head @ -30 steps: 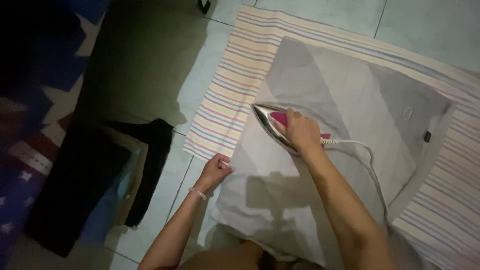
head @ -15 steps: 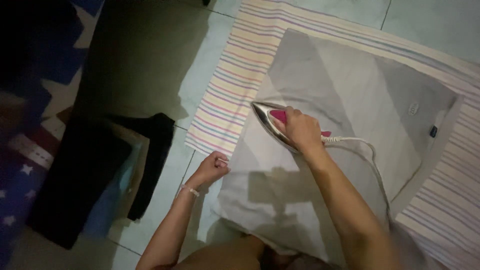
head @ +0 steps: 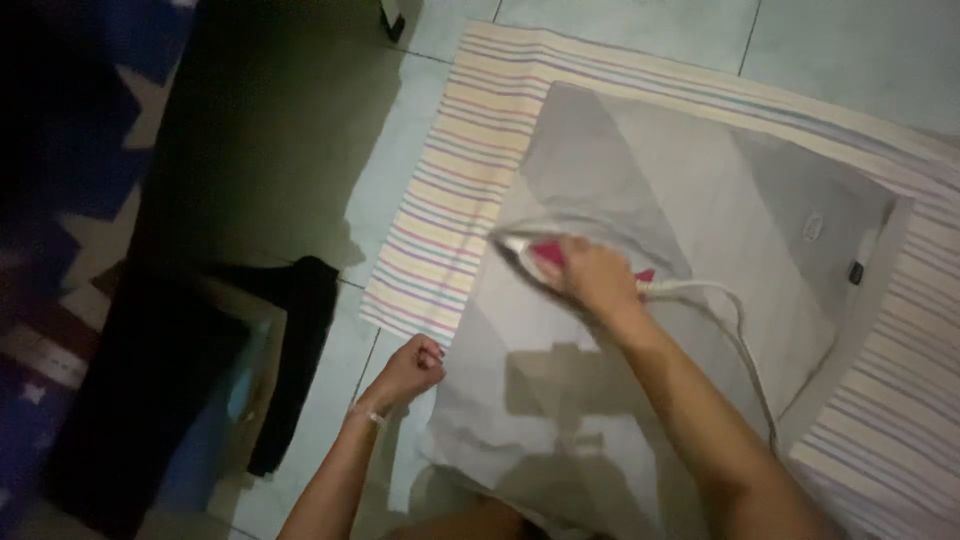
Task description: Ironing a piece of fabric on the floor.
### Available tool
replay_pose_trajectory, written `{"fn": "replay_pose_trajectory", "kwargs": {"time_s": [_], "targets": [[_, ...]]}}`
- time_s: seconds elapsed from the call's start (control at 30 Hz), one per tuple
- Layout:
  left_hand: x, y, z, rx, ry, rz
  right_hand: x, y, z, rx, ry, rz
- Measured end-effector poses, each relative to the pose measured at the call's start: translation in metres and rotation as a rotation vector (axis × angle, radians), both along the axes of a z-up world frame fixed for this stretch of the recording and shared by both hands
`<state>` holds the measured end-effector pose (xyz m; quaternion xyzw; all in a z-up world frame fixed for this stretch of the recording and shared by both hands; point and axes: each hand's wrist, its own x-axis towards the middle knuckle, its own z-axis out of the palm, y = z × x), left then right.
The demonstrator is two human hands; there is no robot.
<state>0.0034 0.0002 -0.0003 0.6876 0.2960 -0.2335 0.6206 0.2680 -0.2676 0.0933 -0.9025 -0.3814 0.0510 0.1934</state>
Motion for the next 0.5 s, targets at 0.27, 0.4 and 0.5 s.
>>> {"fn": "replay_pose_trajectory", "kwargs": {"time_s": [0.27, 0.4, 0.5], "targets": [[-0.006, 0.007, -0.014, -0.127, -0.093, 0.036, 0.077, 0.014, 0.004, -0.133, -0.04, -0.365], [-0.001, 0.003, 0.017, 0.131, 0.031, -0.035, 0.035, 0.015, 0.014, -0.13, 0.031, -0.315], [-0.013, 0.013, -0.016, -0.205, -0.172, 0.04, -0.024, 0.011, 0.008, -0.032, 0.154, -0.155]]}}
